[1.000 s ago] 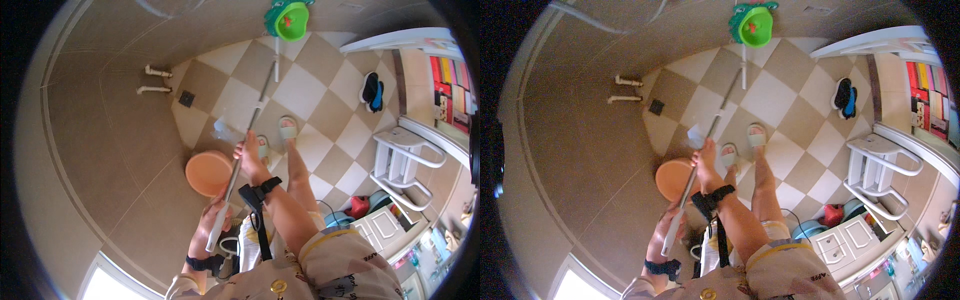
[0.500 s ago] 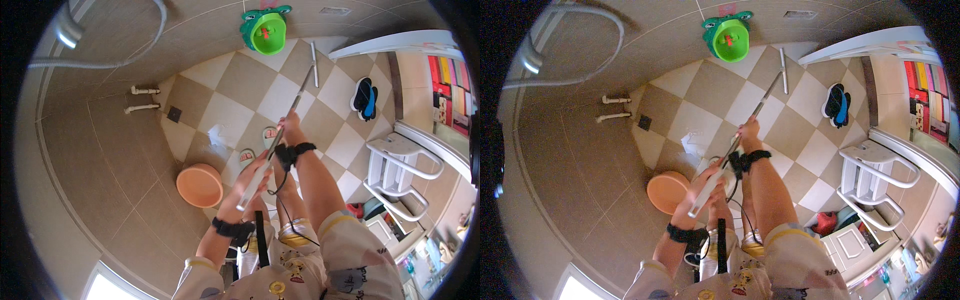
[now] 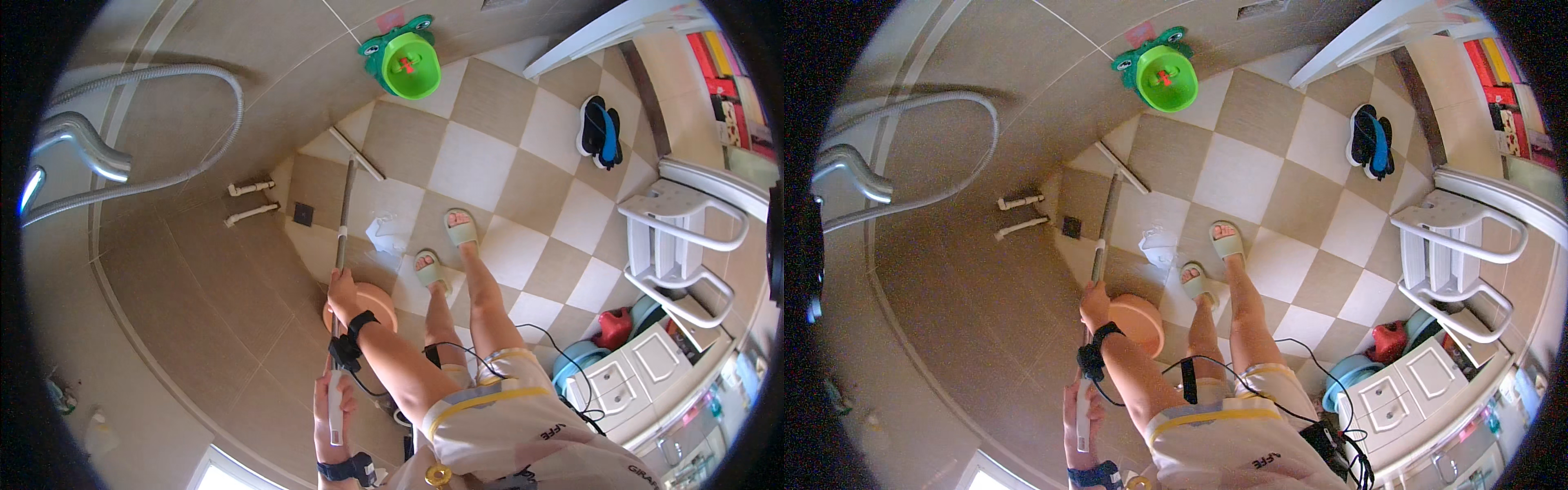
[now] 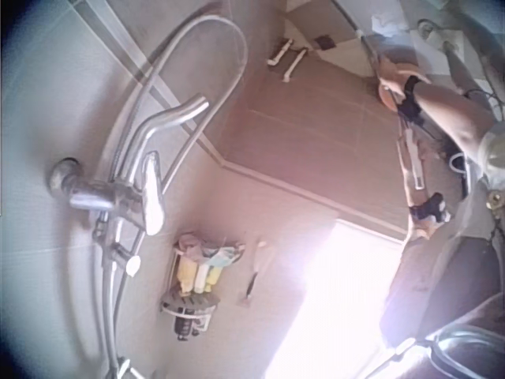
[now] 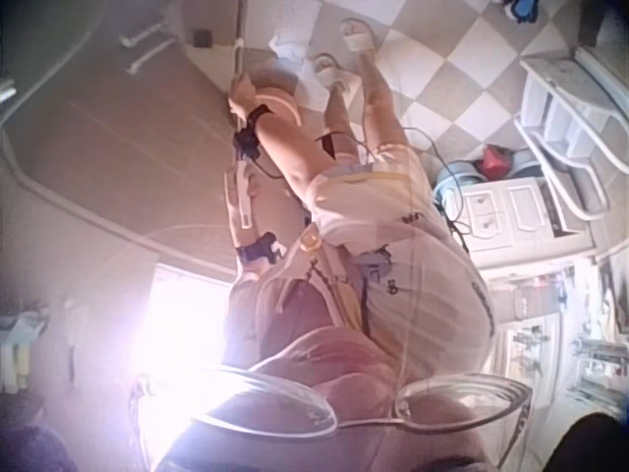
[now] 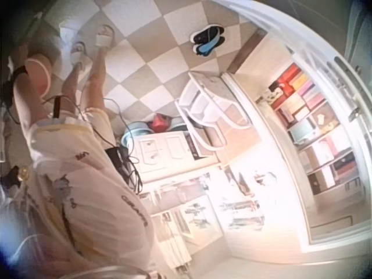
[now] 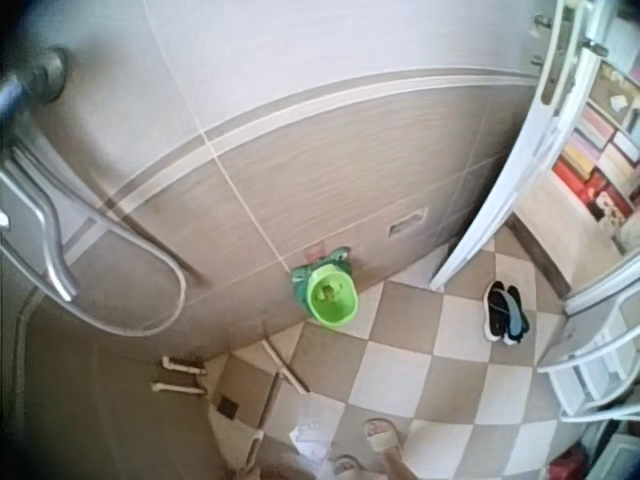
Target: The person uses a squeegee to push water across a bathroom floor and uses a shower head to fill a basin with water.
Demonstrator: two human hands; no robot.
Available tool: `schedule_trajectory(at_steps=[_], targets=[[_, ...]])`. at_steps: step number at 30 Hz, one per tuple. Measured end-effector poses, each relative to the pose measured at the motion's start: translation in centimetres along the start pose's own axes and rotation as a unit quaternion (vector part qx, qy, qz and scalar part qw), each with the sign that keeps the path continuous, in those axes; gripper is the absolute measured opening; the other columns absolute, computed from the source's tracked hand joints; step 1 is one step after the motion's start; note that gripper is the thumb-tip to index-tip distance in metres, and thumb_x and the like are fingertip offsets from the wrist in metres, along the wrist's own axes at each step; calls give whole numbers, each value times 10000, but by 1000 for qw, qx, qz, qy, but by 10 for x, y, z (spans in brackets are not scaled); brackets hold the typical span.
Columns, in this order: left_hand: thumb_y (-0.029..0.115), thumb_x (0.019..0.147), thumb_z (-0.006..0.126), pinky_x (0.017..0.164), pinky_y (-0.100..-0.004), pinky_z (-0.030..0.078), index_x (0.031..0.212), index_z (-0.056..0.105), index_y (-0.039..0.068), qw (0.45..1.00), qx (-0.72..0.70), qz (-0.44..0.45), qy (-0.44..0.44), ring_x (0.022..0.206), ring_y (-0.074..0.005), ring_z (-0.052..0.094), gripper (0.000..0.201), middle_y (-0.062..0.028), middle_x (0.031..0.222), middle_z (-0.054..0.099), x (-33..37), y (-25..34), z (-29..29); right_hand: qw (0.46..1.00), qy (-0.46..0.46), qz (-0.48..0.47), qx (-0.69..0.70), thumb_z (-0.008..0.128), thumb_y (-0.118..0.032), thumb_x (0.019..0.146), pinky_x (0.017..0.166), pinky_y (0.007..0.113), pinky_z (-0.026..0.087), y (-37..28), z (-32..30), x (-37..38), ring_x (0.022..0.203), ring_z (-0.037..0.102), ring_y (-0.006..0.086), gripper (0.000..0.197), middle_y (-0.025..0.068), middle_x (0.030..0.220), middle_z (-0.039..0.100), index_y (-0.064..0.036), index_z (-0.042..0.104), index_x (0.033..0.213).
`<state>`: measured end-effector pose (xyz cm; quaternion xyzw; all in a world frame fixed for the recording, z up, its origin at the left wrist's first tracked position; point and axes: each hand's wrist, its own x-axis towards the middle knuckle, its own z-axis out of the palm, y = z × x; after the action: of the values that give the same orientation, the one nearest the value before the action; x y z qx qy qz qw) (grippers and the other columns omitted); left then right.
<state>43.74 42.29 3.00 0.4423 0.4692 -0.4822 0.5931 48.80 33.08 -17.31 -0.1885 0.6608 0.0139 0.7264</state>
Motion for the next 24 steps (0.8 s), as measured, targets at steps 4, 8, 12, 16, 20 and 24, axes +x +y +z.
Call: schedule_trajectory(at_steps=[4, 8, 12, 16, 20, 24], targets=[[259, 906, 420, 355, -224, 373, 1366, 291, 278, 994, 112, 2, -11, 434, -101, 366, 478, -13, 652, 415, -16, 8, -27, 996, -81, 39, 7, 338, -360, 938, 366, 351, 446, 9, -11, -19, 431, 517, 254, 353, 145, 687, 542, -71, 413, 1127], [260, 905, 428, 361, -224, 370, 1368, 295, 253, 985, 166, -39, 1, 416, -106, 373, 482, -17, 630, 409, -20, 15, -32, 998, -16, -15, 64, 342, -375, 940, 334, 337, 393, 15, -37, -33, 401, 476, 221, 331, 102, 608, 499, -75, 412, 1062], [233, 906, 423, 367, -233, 374, 1374, 286, 179, 943, 320, -70, -55, 402, -107, 385, 491, -27, 622, 438, -8, 11, -21, 963, 8, 2, 271, 346, -377, 947, 327, 293, 311, 10, -87, -38, 377, 386, 147, 279, 43, 561, 411, -110, 396, 1006], [229, 901, 423, 368, -233, 374, 1373, 284, 145, 893, 431, -103, -77, 396, -103, 397, 499, -32, 618, 451, 6, -13, -1, 927, 84, -2, 367, 349, -362, 951, 315, 285, 290, 10, -147, -35, 348, 354, 131, 248, 21, 514, 355, -127, 392, 1016], [237, 913, 420, 346, -209, 393, 1383, 280, 147, 830, 519, -162, -119, 376, -87, 416, 499, -18, 595, 464, 22, -59, 31, 858, 127, -47, 495, 376, -393, 930, 298, 273, 282, 24, -220, -27, 335, 328, 126, 238, -1, 474, 320, -157, 409, 933], [274, 895, 454, 381, -206, 409, 1369, 329, 150, 711, 650, -216, -160, 438, -75, 449, 506, -22, 660, 500, 71, -130, 74, 775, 184, -67, 600, 388, -416, 916, 321, 272, 320, 63, -324, 14, 370, 364, 134, 274, 2, 493, 350, -151, 445, 877]])
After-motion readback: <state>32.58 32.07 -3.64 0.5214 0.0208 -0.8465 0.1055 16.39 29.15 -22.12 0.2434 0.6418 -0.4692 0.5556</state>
